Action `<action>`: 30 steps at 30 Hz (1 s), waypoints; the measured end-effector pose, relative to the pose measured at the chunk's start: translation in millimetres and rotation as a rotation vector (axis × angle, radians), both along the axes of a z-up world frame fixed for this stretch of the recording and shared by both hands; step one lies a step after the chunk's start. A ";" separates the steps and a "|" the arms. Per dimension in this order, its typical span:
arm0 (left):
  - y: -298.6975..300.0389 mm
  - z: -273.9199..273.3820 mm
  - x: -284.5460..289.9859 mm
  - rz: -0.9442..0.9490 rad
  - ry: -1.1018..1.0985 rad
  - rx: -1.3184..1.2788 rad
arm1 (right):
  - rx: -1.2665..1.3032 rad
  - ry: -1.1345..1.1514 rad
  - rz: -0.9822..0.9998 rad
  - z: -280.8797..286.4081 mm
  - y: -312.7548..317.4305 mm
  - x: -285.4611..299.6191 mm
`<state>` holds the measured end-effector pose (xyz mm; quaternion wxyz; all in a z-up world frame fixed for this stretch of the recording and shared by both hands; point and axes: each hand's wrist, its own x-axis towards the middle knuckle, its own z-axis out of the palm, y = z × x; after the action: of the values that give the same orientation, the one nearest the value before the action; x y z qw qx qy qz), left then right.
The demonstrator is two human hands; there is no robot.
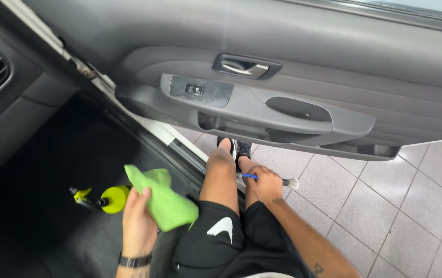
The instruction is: The person cleans the interior of a car door panel. They spray a cleaning solution from a yellow bottle onto the panel, scrub the surface with a blue brush, and wipe it down with a green microfiber cloth. The person repeats this process on different sections of the door, including the handle and window controls.
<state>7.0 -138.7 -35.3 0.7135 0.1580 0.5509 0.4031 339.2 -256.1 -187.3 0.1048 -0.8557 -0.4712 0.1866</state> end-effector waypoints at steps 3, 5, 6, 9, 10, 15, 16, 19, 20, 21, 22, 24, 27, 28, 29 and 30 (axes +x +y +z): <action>63.5 -15.2 35.3 0.110 -0.081 0.271 | -0.063 -0.053 0.017 -9.9 6.4 0.1; 115.4 -2.5 75.2 0.126 0.180 0.521 | -0.208 -0.127 0.007 -23.7 5.3 -0.9; 147.4 -6.8 109.2 0.124 0.173 0.519 | -0.211 -0.132 0.002 -34.5 5.2 4.5; 200.8 -8.1 193.5 0.363 0.435 1.240 | -0.214 -0.179 0.029 -54.1 -0.5 12.0; 195.2 3.2 211.8 0.205 0.401 1.125 | -0.230 -0.164 0.015 -49.1 -0.7 11.2; 230.9 -24.2 212.2 0.286 0.466 1.015 | -0.238 -0.143 -0.033 -58.2 -4.0 30.6; 235.4 -27.8 215.5 0.288 0.481 1.029 | -0.208 -0.129 -0.035 -53.2 0.7 31.6; 196.6 -1.5 223.5 0.128 0.545 1.055 | -0.178 -0.123 -0.017 -51.1 -0.6 24.4; 180.3 17.9 229.2 -0.032 0.572 1.085 | -0.156 -0.142 -0.010 -51.7 3.7 23.1; 198.9 -2.1 212.9 -0.026 0.578 1.083 | -0.155 -0.141 -0.002 -46.4 4.2 20.4; 216.9 -22.0 196.8 0.072 0.632 1.050 | -0.161 -0.117 -0.009 -41.0 4.4 18.4; 234.6 -31.5 194.9 0.161 0.675 1.037 | -0.152 -0.091 -0.033 -37.5 16.7 21.2; 201.1 -18.7 214.7 0.096 0.785 1.071 | -0.202 -0.088 -0.025 -37.0 13.5 21.4; 191.3 -13.3 218.3 -0.035 0.738 1.107 | -0.211 -0.082 -0.036 -34.8 13.4 19.0; 182.9 -6.2 220.3 -0.151 0.693 1.139 | -0.214 -0.079 -0.035 -32.5 17.4 19.3; 196.1 -27.3 201.7 -0.144 0.701 1.131 | -0.217 -0.078 -0.023 -32.4 10.9 15.9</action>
<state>208.7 57.4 -62.6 0.3247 0.6658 0.4418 0.5060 355.1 -245.2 -219.8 -0.0047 -0.8740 -0.4420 0.2018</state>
